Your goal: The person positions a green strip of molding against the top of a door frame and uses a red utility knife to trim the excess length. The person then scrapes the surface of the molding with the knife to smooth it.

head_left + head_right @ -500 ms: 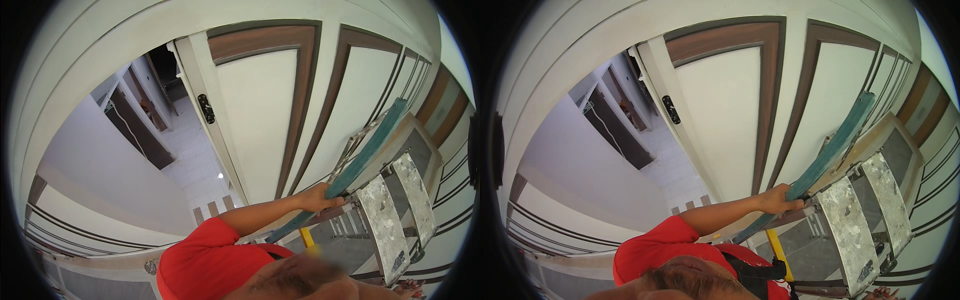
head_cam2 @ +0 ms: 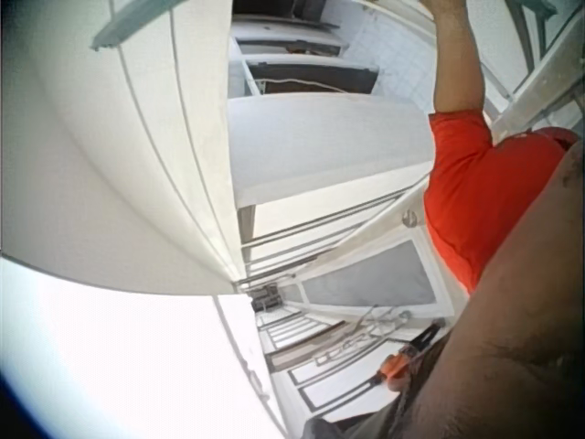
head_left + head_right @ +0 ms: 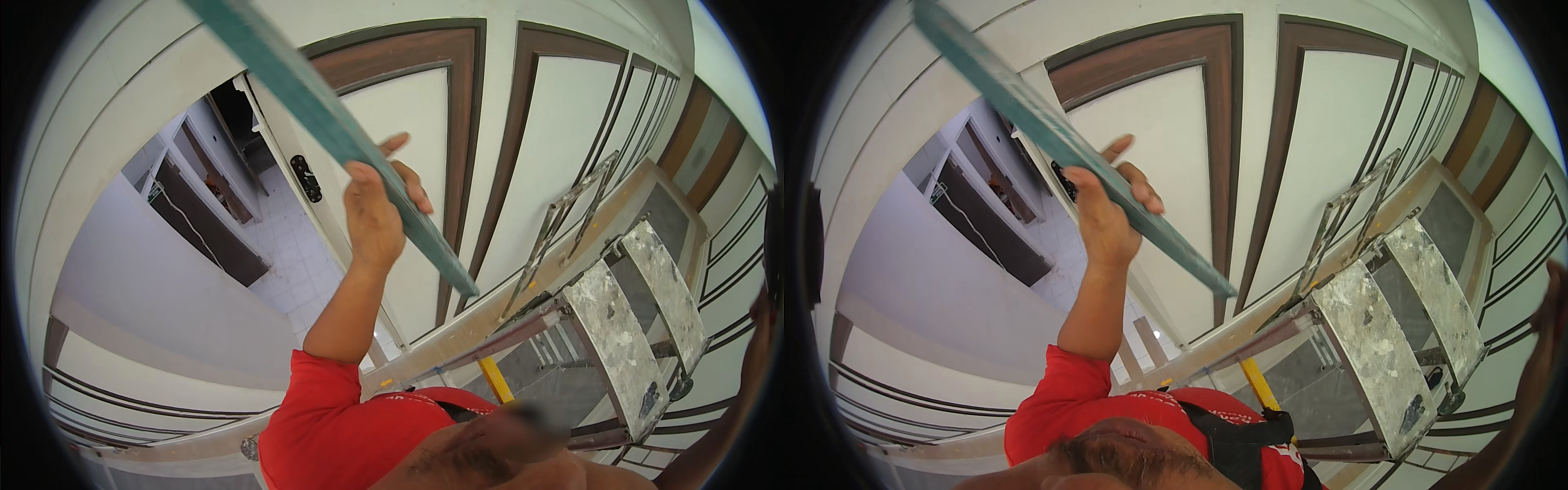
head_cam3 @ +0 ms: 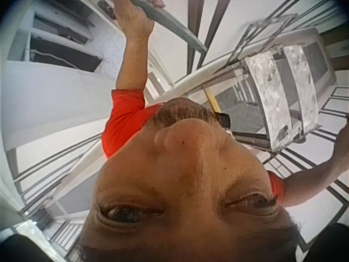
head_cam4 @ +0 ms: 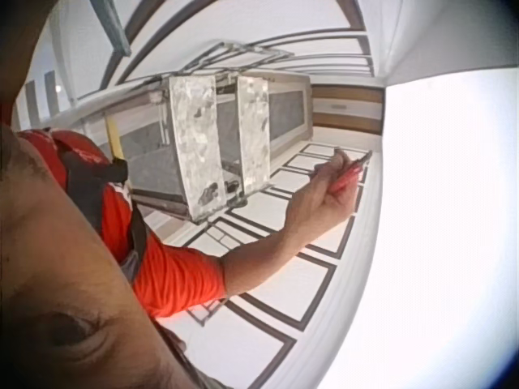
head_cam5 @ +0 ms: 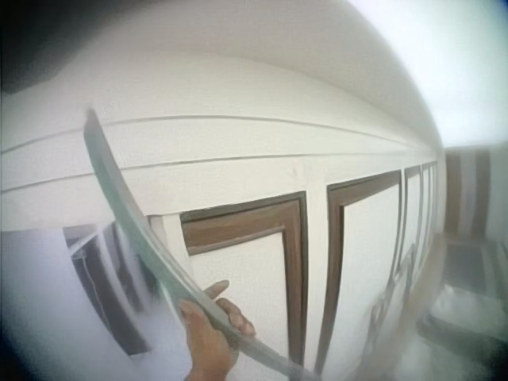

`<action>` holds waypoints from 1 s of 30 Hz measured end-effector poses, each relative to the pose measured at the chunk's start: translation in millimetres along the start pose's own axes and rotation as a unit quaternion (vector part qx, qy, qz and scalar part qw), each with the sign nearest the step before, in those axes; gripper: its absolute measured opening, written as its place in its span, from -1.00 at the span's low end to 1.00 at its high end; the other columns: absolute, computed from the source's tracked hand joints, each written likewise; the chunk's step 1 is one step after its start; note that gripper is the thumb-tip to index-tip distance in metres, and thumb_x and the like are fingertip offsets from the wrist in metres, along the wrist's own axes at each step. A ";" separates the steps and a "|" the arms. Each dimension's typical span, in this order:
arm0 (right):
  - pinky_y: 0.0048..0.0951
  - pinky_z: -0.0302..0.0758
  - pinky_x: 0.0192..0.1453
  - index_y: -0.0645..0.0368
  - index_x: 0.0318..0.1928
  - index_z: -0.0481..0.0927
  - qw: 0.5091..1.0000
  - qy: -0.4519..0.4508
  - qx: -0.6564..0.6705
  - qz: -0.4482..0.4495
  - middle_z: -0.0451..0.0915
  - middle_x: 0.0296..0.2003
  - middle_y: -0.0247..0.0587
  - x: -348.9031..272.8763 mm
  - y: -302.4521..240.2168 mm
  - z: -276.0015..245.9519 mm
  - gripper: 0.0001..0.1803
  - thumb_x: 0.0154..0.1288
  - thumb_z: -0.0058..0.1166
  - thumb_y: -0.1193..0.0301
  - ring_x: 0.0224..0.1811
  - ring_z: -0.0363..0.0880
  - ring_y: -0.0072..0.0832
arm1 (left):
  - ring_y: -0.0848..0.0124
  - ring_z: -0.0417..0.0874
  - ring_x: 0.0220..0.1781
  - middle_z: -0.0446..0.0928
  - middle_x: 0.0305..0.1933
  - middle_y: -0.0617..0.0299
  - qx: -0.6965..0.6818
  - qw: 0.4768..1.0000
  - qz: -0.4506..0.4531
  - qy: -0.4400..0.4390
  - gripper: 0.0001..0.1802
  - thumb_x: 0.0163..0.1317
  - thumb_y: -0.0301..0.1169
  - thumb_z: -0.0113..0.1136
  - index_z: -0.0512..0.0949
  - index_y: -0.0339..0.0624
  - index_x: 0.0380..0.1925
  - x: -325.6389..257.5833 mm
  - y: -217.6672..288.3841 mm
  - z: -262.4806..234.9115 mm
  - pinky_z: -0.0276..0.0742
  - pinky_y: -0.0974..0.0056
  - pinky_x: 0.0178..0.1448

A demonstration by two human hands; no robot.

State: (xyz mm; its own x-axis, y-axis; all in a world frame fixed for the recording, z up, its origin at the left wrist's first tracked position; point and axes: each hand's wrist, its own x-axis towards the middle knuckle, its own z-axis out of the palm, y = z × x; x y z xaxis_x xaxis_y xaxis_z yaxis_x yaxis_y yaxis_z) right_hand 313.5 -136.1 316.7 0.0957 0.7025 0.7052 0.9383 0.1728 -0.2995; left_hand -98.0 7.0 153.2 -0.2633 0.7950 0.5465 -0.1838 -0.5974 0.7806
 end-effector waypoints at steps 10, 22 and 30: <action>-0.25 0.59 -0.12 0.30 -0.07 0.72 0.933 -0.166 0.083 -0.307 0.68 -0.28 -0.02 65.1 -97.8 158.8 -0.75 0.24 0.35 0.49 -0.28 0.70 -0.19 | 0.35 0.46 -0.36 0.41 -0.40 0.31 -0.187 0.926 0.191 0.266 0.02 0.14 0.68 -0.30 0.36 -0.04 0.10 43.4 63.9 -46.0 0.53 0.14 -0.11; -0.30 0.63 -0.08 0.33 0.27 0.51 0.832 0.019 -0.041 -0.553 0.65 0.03 -0.08 87.4 -131.5 281.0 -0.35 0.11 0.31 0.50 -0.22 0.73 -0.26 | 0.27 0.52 -0.24 0.41 -0.29 0.19 -0.288 0.895 0.245 0.237 -0.14 0.25 0.58 -0.35 0.23 -0.05 -0.11 55.2 78.9 -71.8 0.58 0.01 0.03; -0.26 0.63 0.02 0.34 0.26 0.51 0.837 0.182 -0.030 -0.516 0.63 0.13 0.03 154.3 -123.5 305.9 -0.40 0.14 0.19 0.59 -0.09 0.72 -0.18 | 0.10 0.55 0.17 0.42 0.20 -0.06 -0.082 0.934 0.265 0.227 -0.26 0.54 0.27 -0.23 0.21 -0.16 0.33 68.0 79.9 -119.5 0.66 -0.14 0.19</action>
State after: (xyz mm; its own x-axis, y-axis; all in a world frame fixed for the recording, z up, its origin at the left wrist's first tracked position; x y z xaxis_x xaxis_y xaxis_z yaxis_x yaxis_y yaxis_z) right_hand 110.8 162.1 265.9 -0.6912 -0.0573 0.7204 0.5978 0.5149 0.6144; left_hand -243.7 0.7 216.4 -0.7250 0.2797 0.6295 -0.0463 -0.9316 0.3606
